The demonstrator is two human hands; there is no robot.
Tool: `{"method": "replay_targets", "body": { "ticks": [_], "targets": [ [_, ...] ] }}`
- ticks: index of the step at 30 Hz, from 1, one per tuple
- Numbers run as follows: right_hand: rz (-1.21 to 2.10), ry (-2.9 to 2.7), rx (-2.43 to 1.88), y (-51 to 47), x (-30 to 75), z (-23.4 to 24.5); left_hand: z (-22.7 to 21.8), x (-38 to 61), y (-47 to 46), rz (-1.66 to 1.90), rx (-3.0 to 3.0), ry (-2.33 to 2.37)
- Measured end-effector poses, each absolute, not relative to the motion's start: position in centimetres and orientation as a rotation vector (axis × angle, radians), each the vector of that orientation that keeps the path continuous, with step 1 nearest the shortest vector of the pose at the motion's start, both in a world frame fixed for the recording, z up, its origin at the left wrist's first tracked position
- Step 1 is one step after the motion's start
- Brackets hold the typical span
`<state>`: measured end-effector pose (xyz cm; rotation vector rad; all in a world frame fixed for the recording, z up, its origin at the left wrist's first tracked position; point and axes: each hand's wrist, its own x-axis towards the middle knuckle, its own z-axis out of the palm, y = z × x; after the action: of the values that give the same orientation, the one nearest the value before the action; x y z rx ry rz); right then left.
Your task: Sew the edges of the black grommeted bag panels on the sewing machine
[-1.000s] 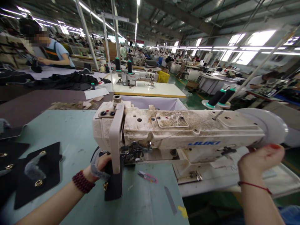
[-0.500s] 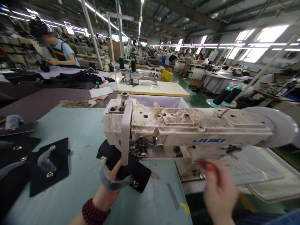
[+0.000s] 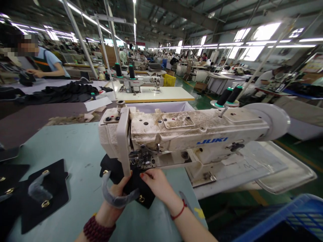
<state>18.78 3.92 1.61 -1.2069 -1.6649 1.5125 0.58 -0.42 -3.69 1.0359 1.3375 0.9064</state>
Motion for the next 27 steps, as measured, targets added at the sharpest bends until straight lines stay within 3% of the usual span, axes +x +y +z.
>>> {"method": "replay_targets", "body": {
  "ticks": [6, 13, 27],
  "targets": [
    [1.505, -1.665, -1.269, 3.9, 18.7, 1.3, -4.6, 1.4, -1.4, 1.216, 1.387, 1.678],
    [1.454, -1.703, -1.326, 4.1, 18.8, 1.9, -4.4, 1.5, -1.4, 1.099, 1.647, 1.802],
    [1.384, -1.786, -1.312, 4.4, 18.6, 1.8, -3.5, -0.2, 0.3, 1.036, 1.624, 1.759]
  ]
}}
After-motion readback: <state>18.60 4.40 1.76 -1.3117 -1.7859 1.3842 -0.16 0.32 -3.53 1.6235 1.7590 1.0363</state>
